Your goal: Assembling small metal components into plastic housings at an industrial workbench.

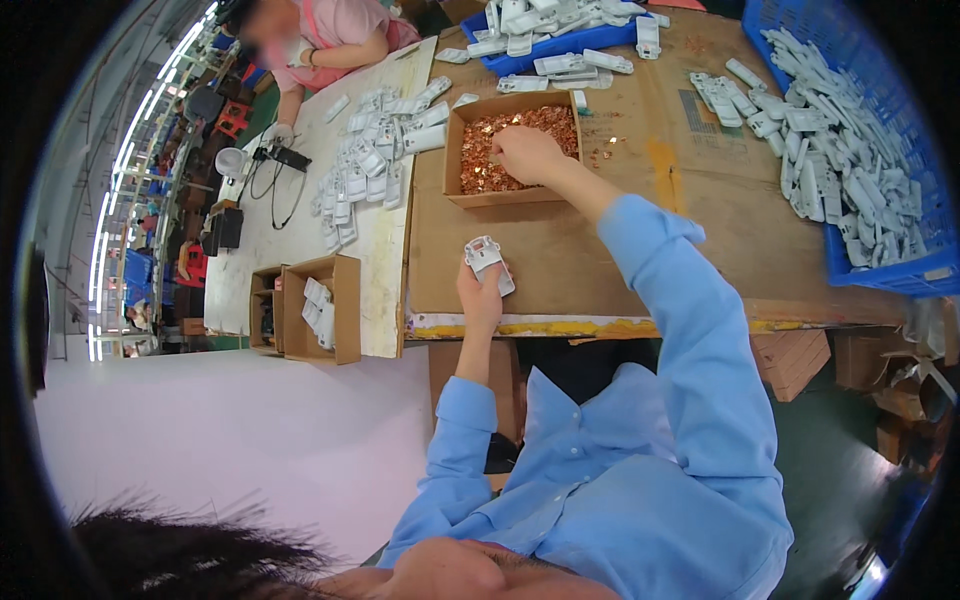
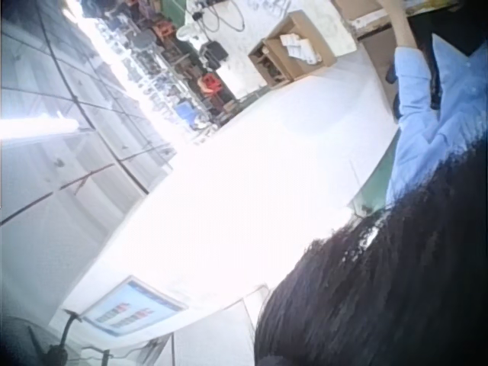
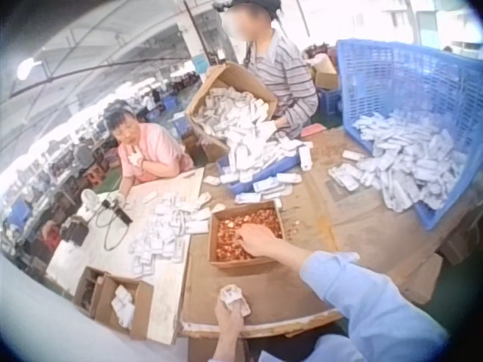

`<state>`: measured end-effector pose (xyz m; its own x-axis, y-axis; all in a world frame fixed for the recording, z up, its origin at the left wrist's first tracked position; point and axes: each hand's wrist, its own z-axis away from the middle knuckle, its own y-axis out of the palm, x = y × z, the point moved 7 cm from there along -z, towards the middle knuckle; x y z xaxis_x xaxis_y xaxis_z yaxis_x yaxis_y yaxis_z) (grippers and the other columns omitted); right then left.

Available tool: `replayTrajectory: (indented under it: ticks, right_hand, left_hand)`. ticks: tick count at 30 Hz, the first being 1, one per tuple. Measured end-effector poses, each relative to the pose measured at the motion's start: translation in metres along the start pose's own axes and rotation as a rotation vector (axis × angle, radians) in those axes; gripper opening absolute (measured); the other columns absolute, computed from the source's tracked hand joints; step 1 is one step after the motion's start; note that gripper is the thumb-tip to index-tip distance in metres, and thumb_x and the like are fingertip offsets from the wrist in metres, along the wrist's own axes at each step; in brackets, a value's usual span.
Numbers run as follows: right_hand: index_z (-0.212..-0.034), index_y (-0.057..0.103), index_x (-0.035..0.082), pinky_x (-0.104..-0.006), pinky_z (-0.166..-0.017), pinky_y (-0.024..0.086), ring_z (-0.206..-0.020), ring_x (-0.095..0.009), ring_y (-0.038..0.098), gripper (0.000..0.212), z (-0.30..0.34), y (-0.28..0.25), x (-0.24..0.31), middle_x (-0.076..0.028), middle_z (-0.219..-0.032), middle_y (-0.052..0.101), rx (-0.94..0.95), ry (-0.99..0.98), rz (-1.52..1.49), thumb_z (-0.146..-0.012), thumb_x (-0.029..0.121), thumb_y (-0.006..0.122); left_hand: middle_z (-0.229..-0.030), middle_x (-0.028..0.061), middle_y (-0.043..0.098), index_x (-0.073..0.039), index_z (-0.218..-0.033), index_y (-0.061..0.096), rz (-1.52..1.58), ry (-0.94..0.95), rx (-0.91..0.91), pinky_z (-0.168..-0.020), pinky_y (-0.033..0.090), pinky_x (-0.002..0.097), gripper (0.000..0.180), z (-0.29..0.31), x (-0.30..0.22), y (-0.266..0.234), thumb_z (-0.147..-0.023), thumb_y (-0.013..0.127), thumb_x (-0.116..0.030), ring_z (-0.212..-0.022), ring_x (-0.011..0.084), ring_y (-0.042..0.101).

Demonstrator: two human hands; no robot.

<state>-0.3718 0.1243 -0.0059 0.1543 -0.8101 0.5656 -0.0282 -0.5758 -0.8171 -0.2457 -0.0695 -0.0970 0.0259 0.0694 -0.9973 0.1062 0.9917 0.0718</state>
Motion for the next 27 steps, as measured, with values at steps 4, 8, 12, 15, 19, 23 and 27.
replayTrajectory:
  ticks: [4, 8, 12, 15, 19, 23, 27]
  right_hand:
    - [-0.096, 0.066, 0.004, -0.0454, -0.082, 0.05, -0.1, -0.033, 0.061, 0.018, -0.027, 0.03, -0.008, -0.015, -0.102, 0.064, 0.161, 0.061, 0.138, -0.084, 0.016, 0.059]
    - [-0.093, 0.063, 0.0, -0.0467, -0.081, 0.051, -0.098, -0.036, 0.062, 0.017, -0.033, 0.034, 0.01, -0.018, -0.1, 0.065, 0.17, -0.051, 0.214, -0.08, 0.01, 0.062]
    - [-0.097, 0.065, 0.0, -0.0453, -0.079, 0.054, -0.099, -0.034, 0.065, 0.019, -0.029, 0.026, 0.021, -0.018, -0.105, 0.066, 0.256, -0.037, 0.266, -0.08, 0.002, 0.058]
    - [-0.096, 0.065, 0.0, -0.0451, -0.08, 0.054, -0.099, -0.033, 0.065, 0.017, -0.028, 0.025, 0.018, -0.017, -0.104, 0.066, 0.217, -0.043, 0.288, -0.08, 0.003, 0.059]
    - [-0.094, 0.064, 0.0, -0.0453, -0.08, 0.053, -0.098, -0.034, 0.065, 0.015, -0.022, 0.012, 0.016, -0.018, -0.103, 0.066, 0.111, -0.012, 0.237, -0.081, 0.006, 0.059]
    - [-0.09, 0.063, 0.002, -0.0453, -0.079, 0.052, -0.095, -0.037, 0.063, 0.013, -0.015, -0.002, -0.006, -0.019, -0.1, 0.066, -0.017, 0.087, 0.122, -0.08, 0.011, 0.062]
    - [-0.084, 0.063, 0.003, -0.0454, -0.078, 0.05, -0.087, -0.035, 0.063, 0.016, 0.015, -0.031, 0.0, -0.016, -0.086, 0.066, -0.246, 0.002, -0.166, -0.079, 0.018, 0.065]
  left_hand:
    - [-0.092, 0.0042, 0.064, 0.0, -0.113, 0.056, 0.003, -0.048, -0.002, -0.071, 0.05, 0.0257, 0.028, 0.003, -0.003, 0.003, -0.085, 0.058, -0.003, -0.08, 0.0106, 0.06]
    - [-0.092, 0.004, 0.064, 0.0, -0.112, 0.057, -0.019, -0.061, -0.012, -0.07, 0.05, 0.0258, 0.027, 0.005, -0.002, -0.001, -0.085, 0.059, -0.003, -0.08, 0.0104, 0.06]
    - [-0.088, 0.0043, 0.064, 0.001, -0.111, 0.057, -0.027, -0.06, -0.029, -0.069, 0.05, 0.0259, 0.026, 0.005, -0.005, -0.001, -0.085, 0.057, -0.002, -0.077, 0.0106, 0.06]
    - [-0.086, 0.0044, 0.064, 0.001, -0.11, 0.057, -0.027, -0.055, -0.035, -0.068, 0.051, 0.026, 0.026, 0.004, -0.007, 0.001, -0.085, 0.057, -0.003, -0.076, 0.0108, 0.061]
    - [-0.086, 0.0046, 0.064, 0.001, -0.107, 0.057, -0.012, -0.025, -0.04, -0.068, 0.051, 0.0263, 0.024, 0.003, -0.008, -0.002, -0.084, 0.057, -0.003, -0.075, 0.0107, 0.061]
    - [-0.086, 0.0047, 0.064, 0.001, -0.107, 0.057, -0.03, 0.009, -0.035, -0.068, 0.051, 0.0264, 0.023, 0.0, -0.007, 0.002, -0.084, 0.057, -0.004, -0.075, 0.0107, 0.061]
    - [-0.086, 0.0063, 0.064, -0.001, -0.11, 0.055, 0.036, 0.024, -0.006, -0.065, 0.051, 0.0272, 0.024, 0.0, -0.011, 0.002, -0.086, 0.057, -0.003, -0.072, 0.0123, 0.062]
